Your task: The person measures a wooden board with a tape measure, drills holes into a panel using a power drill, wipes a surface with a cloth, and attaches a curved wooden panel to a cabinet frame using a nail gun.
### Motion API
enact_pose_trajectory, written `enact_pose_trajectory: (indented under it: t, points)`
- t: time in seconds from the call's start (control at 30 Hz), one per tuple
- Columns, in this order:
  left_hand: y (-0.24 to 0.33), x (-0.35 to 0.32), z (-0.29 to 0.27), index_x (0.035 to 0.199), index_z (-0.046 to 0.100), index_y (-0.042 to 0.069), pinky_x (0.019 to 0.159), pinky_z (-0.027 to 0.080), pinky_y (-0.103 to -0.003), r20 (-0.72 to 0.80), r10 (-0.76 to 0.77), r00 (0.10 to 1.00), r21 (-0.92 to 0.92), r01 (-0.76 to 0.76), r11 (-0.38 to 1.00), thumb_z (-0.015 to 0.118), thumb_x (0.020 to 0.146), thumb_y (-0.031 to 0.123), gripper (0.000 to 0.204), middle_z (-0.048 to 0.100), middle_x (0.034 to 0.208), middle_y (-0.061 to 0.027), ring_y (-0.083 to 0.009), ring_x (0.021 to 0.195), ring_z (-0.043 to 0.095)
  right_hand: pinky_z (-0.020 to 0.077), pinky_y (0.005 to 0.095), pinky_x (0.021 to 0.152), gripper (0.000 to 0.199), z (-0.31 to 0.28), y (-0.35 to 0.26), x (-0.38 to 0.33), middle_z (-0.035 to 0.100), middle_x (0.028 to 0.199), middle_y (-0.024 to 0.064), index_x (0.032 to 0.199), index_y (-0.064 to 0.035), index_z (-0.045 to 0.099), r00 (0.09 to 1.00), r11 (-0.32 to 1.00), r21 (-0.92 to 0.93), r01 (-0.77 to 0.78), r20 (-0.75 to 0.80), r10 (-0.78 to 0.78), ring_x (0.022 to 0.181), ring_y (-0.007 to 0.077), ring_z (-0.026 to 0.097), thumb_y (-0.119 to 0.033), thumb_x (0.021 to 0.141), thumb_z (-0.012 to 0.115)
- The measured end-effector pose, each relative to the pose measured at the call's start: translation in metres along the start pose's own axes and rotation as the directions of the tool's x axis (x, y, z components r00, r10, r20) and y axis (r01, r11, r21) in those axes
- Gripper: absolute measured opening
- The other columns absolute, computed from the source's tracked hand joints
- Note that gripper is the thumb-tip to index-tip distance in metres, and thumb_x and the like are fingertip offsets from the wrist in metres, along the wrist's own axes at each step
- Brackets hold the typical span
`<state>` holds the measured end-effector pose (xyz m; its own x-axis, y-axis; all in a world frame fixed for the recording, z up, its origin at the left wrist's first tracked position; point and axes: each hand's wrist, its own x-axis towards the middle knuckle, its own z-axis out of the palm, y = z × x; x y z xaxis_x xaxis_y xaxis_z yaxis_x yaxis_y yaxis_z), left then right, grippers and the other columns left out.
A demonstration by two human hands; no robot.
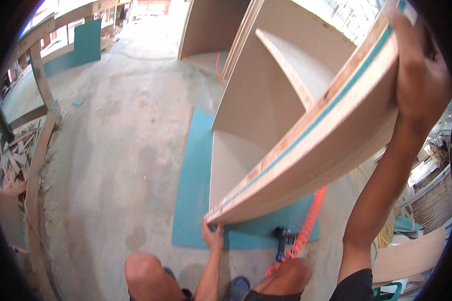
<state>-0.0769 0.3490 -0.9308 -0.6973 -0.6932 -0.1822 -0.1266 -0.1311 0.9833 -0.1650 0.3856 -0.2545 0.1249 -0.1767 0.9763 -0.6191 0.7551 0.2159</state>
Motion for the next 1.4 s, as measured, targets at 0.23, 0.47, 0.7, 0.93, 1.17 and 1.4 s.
enact_pose_trajectory:
  t: [0.23, 0.47, 0.7, 0.93, 1.17, 1.4]
  points:
    - [0.001, -0.004, -0.004, 0.142, 0.053, -0.004, 0.103, 0.049, -0.044, -0.027, 0.078, 0.997, 0.127, -0.074, 0.989, 0.093, 0.074, 0.039, 0.089, 0.062, 0.136, -0.0236, -0.0395, 0.126, 0.059, 0.0472, 0.0303, 0.1, 0.042, 0.013, -0.013, -0.013, 0.068, 0.121, 0.0143, 0.121, 0.0041, 0.07, 0.992, 0.992, -0.014, -0.122, -0.046, 0.122, 0.11, 0.0214, 0.065, -0.026, 0.092, 0.072]
    - [0.067, 0.043, -0.05, 0.133, 0.058, -0.005, 0.097, 0.053, -0.045, 0.516, -0.273, 0.812, 0.494, -0.022, 0.869, 0.083, 0.077, 0.059, 0.088, 0.07, 0.12, -0.0243, -0.0405, 0.113, 0.067, 0.0505, 0.041, 0.097, 0.055, 0.022, -0.029, -0.02, 0.063, 0.123, 0.0198, 0.126, 0.0074, 0.059, 0.946, 0.95, 0.049, -0.308, -0.089, 0.311, 0.109, 0.0292, 0.062, -0.021, 0.079, 0.066]
    - [0.127, 0.092, -0.069, 0.128, 0.064, -0.003, 0.1, 0.051, -0.047, 0.74, -0.437, 0.511, 0.637, -0.324, 0.7, 0.066, 0.085, 0.072, 0.086, 0.069, 0.124, -0.0255, -0.0425, 0.117, 0.065, 0.0369, 0.053, 0.108, 0.049, 0.014, -0.022, -0.019, 0.064, 0.116, 0.0175, 0.117, 0.0027, 0.059, 0.989, 0.985, -0.109, -0.133, 0.052, 0.139, 0.109, 0.0314, 0.058, -0.024, 0.077, 0.064]
    - [0.307, 0.132, -0.074, 0.117, 0.073, 0.0, 0.09, 0.054, -0.044, 0.867, -0.469, 0.167, 0.471, -0.584, 0.661, 0.066, 0.088, 0.068, 0.075, 0.075, 0.109, -0.0223, -0.0361, 0.105, 0.071, 0.0332, 0.0492, 0.11, 0.045, 0.009, -0.023, -0.012, 0.068, 0.114, 0.0106, 0.117, -0.0064, 0.062, 0.986, 0.979, -0.195, -0.058, 0.14, 0.087, 0.108, 0.0287, 0.062, -0.027, 0.078, 0.07]
    - [0.6, 0.06, -0.07, 0.12, 0.065, -0.002, 0.08, 0.051, -0.033, 0.478, 0.76, 0.44, -0.513, -0.563, 0.648, 0.059, 0.102, 0.032, 0.039, 0.071, 0.115, -0.015, -0.0207, 0.096, 0.065, 0.0368, 0.0485, 0.106, 0.034, 0.008, -0.028, -0.01, 0.07, 0.11, 0.0066, 0.109, -0.01, 0.067, 0.988, 0.98, -0.128, -0.154, 0.005, 0.156, 0.104, 0.0277, 0.064, -0.021, 0.077, 0.069]
    - [0.693, 0.022, -0.015, 0.152, 0.045, 0.001, 0.119, 0.034, -0.042, 0.529, 0.843, -0.097, -0.639, -0.7, 0.32, 0.045, 0.11, 0.029, 0.05, 0.05, 0.154, -0.0164, -0.0272, 0.141, 0.047, 0.0369, 0.0539, 0.109, 0.03, 0.007, -0.038, -0.017, 0.061, 0.115, 0.0151, 0.108, -0.0053, 0.058, 0.977, 0.977, 0.035, -0.211, 0.016, 0.211, 0.115, 0.0349, 0.058, -0.02, 0.084, 0.068]
